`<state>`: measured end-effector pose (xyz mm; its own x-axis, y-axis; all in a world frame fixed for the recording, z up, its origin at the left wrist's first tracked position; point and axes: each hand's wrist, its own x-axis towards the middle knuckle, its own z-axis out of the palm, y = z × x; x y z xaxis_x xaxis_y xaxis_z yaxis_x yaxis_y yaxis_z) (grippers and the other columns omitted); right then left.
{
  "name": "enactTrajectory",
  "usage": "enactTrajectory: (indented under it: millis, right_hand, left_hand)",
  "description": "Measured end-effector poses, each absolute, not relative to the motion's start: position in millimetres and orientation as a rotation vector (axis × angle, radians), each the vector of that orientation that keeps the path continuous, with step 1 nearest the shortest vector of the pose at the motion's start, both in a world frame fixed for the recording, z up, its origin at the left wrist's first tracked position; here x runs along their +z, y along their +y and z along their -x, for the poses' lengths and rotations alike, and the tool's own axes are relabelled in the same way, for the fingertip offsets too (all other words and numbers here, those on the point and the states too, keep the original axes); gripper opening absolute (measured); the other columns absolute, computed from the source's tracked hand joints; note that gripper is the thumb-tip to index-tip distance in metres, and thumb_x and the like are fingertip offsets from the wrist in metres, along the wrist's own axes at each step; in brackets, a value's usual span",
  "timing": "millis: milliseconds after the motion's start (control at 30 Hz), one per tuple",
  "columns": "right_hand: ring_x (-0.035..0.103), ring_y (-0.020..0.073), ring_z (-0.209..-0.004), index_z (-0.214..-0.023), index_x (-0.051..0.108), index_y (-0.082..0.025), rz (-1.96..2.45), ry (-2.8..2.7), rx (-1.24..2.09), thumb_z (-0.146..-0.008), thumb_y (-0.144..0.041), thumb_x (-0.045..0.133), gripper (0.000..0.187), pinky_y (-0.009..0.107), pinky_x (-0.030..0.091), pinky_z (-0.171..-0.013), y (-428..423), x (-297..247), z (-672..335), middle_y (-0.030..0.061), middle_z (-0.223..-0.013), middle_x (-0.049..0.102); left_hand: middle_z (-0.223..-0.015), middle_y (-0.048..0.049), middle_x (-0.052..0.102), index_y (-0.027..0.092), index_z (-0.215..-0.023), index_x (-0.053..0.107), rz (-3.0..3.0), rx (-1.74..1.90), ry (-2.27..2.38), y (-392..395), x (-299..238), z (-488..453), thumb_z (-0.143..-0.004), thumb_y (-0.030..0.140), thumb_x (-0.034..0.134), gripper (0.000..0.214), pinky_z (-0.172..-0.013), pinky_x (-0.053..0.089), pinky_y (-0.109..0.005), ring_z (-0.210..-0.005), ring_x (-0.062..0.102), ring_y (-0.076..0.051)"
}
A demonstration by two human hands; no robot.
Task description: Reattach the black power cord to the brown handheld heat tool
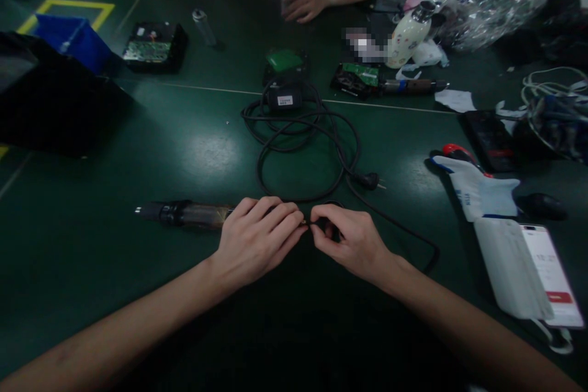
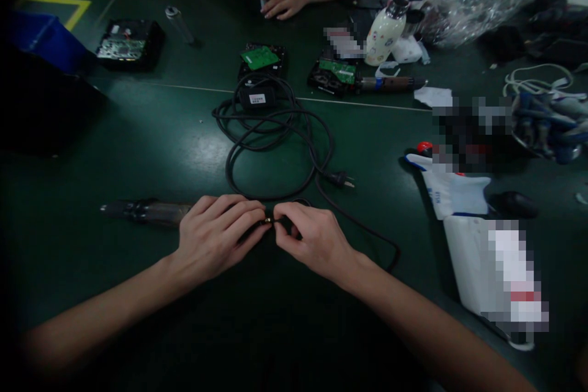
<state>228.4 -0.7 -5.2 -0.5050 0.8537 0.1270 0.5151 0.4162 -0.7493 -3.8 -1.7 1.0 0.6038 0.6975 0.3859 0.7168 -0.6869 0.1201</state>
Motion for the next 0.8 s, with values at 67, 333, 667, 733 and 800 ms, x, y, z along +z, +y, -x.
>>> enactTrajectory:
  millis: [67,333,667,733,800]
  right_hand:
    - [0.063,0.0114,-0.068,-0.109,0.063,-0.021,1.158,-2.178,0.906,-0.097,-0.017,0.06,0.012,0.023,0.047,-0.061,-0.6,-5.4,-228.6,0.0006,-0.091,0.07]
    - [0.062,0.0106,-0.066,-0.108,0.063,-0.02,1.173,-2.172,0.9,-0.097,-0.017,0.061,0.012,0.022,0.045,-0.06,-1.0,-6.9,-228.1,-0.0009,-0.086,0.068]
    - [0.063,0.0121,-0.069,-0.108,0.063,-0.021,1.162,-2.176,0.911,-0.098,-0.017,0.06,0.012,0.023,0.048,-0.063,-0.7,-6.8,-228.9,0.0002,-0.088,0.069]
    - [0.063,0.0121,-0.069,-0.109,0.063,-0.021,1.159,-2.178,0.901,-0.097,-0.017,0.06,0.013,0.023,0.049,-0.064,-0.7,-7.2,-229.0,0.0002,-0.088,0.068]
    - [0.063,0.012,-0.068,-0.109,0.062,-0.021,1.16,-2.182,0.883,-0.097,-0.017,0.06,0.013,0.023,0.049,-0.063,-0.8,-7.7,-229.0,-0.0001,-0.088,0.068]
  left_hand:
    - [-0.117,-0.0044,0.077,0.021,-0.111,0.07,2.773,-0.641,-1.23,-1.9,1.5,3.1,-0.096,0.031,0.067,0.018,-0.079,0.045,-0.04,-0.104,0.069,-0.023]
    - [-0.117,-0.0021,0.077,0.023,-0.115,0.07,2.805,-0.663,-1.23,-2.9,2.7,3.4,-0.095,0.028,0.068,0.021,-0.082,0.045,-0.041,-0.105,0.069,-0.023]
    - [-0.116,-0.0007,0.077,0.022,-0.113,0.069,2.78,-0.66,-1.262,-2.3,2.7,2.8,-0.096,0.033,0.068,0.02,-0.08,0.044,-0.041,-0.103,0.068,-0.022]
    - [-0.116,-0.0011,0.077,0.022,-0.115,0.069,2.797,-0.671,-1.258,-2.7,3.5,2.7,-0.096,0.032,0.067,0.022,-0.081,0.044,-0.041,-0.104,0.068,-0.022]
    - [-0.117,-0.0014,0.077,0.023,-0.116,0.069,2.814,-0.673,-1.244,-2.9,3.9,3.1,-0.096,0.029,0.067,0.022,-0.081,0.044,-0.041,-0.105,0.068,-0.023]
